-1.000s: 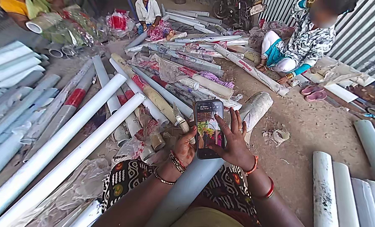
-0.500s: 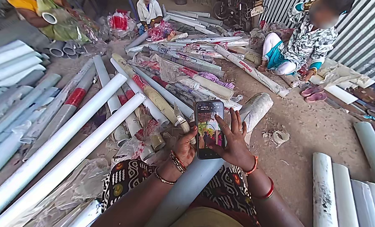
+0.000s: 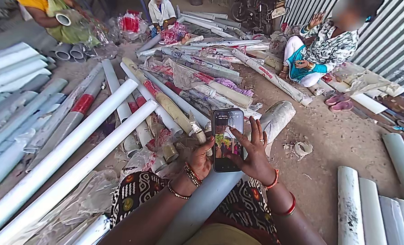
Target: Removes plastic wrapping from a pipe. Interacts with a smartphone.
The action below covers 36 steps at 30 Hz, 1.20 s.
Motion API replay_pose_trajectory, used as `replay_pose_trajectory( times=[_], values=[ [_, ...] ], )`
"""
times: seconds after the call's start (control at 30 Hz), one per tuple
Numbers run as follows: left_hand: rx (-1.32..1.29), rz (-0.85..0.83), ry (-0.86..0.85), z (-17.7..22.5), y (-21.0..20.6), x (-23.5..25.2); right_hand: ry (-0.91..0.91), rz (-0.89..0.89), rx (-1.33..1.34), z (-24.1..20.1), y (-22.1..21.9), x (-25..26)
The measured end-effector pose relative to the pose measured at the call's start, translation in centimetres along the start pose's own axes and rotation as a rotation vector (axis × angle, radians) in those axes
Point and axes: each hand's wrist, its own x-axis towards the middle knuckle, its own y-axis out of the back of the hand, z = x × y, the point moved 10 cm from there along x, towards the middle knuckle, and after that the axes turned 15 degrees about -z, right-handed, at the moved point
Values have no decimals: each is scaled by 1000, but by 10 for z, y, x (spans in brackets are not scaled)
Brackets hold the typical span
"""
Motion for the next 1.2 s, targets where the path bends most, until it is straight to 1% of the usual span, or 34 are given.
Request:
replay_pose_trajectory(
  times=[0.2, 0.37, 0.43, 0.47, 0.53, 0.63, 0.7, 0.73, 0.83, 1.03, 1.2],
  values=[
    [-28, 13, 17, -1, 0, -1, 22, 7, 26, 0, 0, -1],
    [-23, 2, 11, -1, -1, 0, 67, 96, 59, -2, 3, -2],
    [-11, -20, 3, -1, -2, 0, 89, 137, 110, -4, 3, -3],
    [-3, -28, 0, 0, -2, 0, 99, 159, 173, -4, 2, -4],
    [4, -34, -7, 0, -3, 0, 112, 222, 387, 0, 3, -8],
    [-2, -29, -4, 0, -2, 0, 107, 418, 705, 15, 6, -19],
    [-6, -29, -4, 0, -2, 0, 91, 525, 842, 26, 5, -25],
    [-6, -36, -7, 0, -2, 0, 88, 552, 890, 31, 5, -27],
    [-4, -49, -13, 0, -2, 1, 80, 559, 916, 36, 2, -28],
    [-9, -42, -10, 0, -1, 2, 104, 499, 820, 33, 0, -30],
    [0, -47, 5, -1, -3, 1, 115, 492, 788, 33, 0, -33]
  ],
)
